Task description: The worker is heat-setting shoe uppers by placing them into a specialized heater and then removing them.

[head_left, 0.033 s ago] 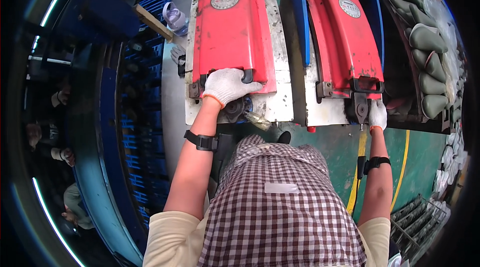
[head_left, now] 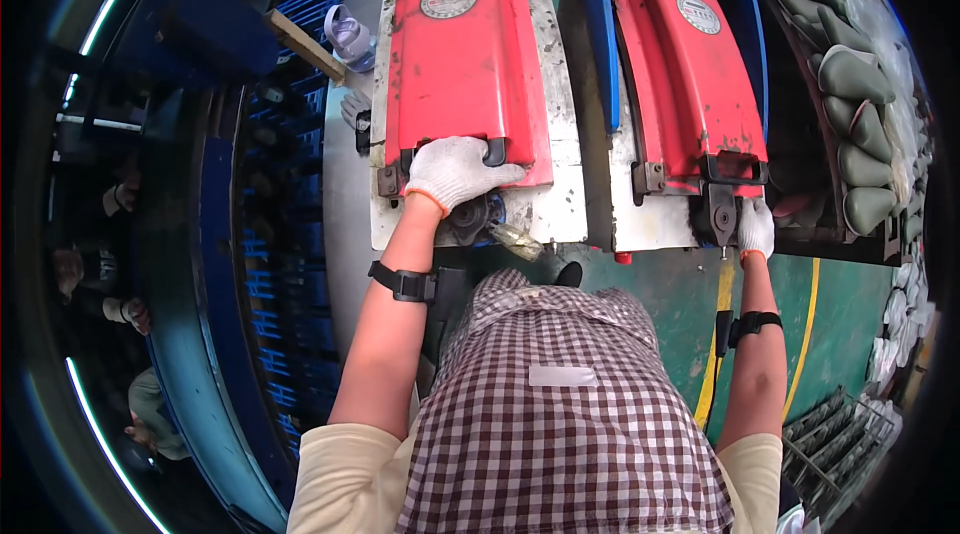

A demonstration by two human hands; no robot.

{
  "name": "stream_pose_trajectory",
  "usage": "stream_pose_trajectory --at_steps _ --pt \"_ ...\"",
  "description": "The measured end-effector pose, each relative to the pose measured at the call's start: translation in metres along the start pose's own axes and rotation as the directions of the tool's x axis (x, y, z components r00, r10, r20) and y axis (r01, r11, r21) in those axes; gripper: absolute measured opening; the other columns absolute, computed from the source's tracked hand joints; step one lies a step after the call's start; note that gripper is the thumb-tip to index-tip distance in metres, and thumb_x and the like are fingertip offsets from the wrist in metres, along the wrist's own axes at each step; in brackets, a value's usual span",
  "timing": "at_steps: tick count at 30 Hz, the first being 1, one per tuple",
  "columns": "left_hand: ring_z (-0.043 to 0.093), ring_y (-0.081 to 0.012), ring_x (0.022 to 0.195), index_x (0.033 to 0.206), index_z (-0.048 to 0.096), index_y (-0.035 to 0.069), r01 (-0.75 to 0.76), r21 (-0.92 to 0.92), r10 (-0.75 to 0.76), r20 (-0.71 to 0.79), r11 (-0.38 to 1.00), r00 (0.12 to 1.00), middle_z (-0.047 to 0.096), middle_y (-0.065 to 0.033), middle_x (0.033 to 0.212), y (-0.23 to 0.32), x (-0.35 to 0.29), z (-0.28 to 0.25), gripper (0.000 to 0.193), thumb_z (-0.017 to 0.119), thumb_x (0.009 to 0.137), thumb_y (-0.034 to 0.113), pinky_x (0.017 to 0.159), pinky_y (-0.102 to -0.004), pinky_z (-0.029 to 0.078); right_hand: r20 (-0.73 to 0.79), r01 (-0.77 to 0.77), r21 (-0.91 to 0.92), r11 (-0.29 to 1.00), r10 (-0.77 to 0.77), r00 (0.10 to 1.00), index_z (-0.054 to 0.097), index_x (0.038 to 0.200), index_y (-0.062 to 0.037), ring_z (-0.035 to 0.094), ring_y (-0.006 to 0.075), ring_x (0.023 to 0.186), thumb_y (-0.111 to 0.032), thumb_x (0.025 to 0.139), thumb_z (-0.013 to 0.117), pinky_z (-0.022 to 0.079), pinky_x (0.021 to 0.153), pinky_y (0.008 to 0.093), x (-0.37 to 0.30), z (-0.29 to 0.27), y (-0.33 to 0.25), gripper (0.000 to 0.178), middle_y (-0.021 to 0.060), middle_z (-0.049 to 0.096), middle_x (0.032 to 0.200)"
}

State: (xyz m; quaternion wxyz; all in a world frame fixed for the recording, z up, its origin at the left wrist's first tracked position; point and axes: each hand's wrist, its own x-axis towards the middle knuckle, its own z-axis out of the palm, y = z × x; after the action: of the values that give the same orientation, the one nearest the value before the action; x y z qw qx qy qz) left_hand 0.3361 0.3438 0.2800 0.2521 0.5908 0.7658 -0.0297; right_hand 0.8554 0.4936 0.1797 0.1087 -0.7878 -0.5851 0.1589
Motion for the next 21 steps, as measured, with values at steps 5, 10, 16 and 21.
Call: stream_pose_trajectory --at_steps 5,10,16,21 --pt "0.073 -0.0394 0.095 0.093 0.079 0.007 0.007 -0.082 -0.003 0.043 0.997 0.999 0.076 -0.0206 0.096 -0.002 0.000 -0.001 0.079 0.053 0.086 0.081 0.087 -0.0486 0.055 0.001 -0.027 0.000 1.000 0.027 1.000 0.067 0.122 -0.0027 0.063 0.0488 0.113 -0.043 0.098 0.052 0.049 0.096 0.0481 0.008 0.004 0.009 0.050 0.0289 0.068 0.118" --pt "0.071 -0.0414 0.097 0.090 0.078 0.005 0.044 -0.244 -0.059 -0.052 0.969 0.997 0.075 -0.0197 0.091 -0.013 0.008 0.015 0.076 0.031 0.104 0.063 0.092 -0.0493 0.052 0.032 -0.047 -0.008 0.999 0.047 0.998 0.067 0.124 -0.0035 0.062 0.0486 0.116 -0.044 0.097 0.051 0.049 0.097 0.0494 0.007 0.002 0.006 0.051 0.0286 0.068 0.120" --pt "0.072 -0.0374 0.092 0.084 0.075 0.004 0.048 -0.301 -0.048 0.007 0.952 0.999 0.075 -0.0124 0.080 -0.011 0.005 0.006 0.072 0.031 0.106 0.057 0.090 -0.0495 0.052 0.001 -0.024 -0.016 1.000 0.024 1.000 0.067 0.123 -0.0036 0.063 0.0489 0.114 -0.045 0.098 0.052 0.049 0.097 0.0491 0.011 0.005 0.015 0.051 0.0286 0.068 0.118" --pt "0.071 -0.0375 0.088 0.082 0.073 0.004 0.050 -0.376 -0.041 0.032 0.925 0.999 0.075 -0.0113 0.078 -0.016 0.007 0.008 0.069 0.032 0.106 0.053 0.089 -0.0491 0.052 0.008 -0.029 0.001 1.000 0.029 1.000 0.067 0.123 -0.0045 0.063 0.0495 0.111 -0.045 0.098 0.053 0.050 0.094 0.0489 0.011 0.005 0.012 0.050 0.0279 0.069 0.115"
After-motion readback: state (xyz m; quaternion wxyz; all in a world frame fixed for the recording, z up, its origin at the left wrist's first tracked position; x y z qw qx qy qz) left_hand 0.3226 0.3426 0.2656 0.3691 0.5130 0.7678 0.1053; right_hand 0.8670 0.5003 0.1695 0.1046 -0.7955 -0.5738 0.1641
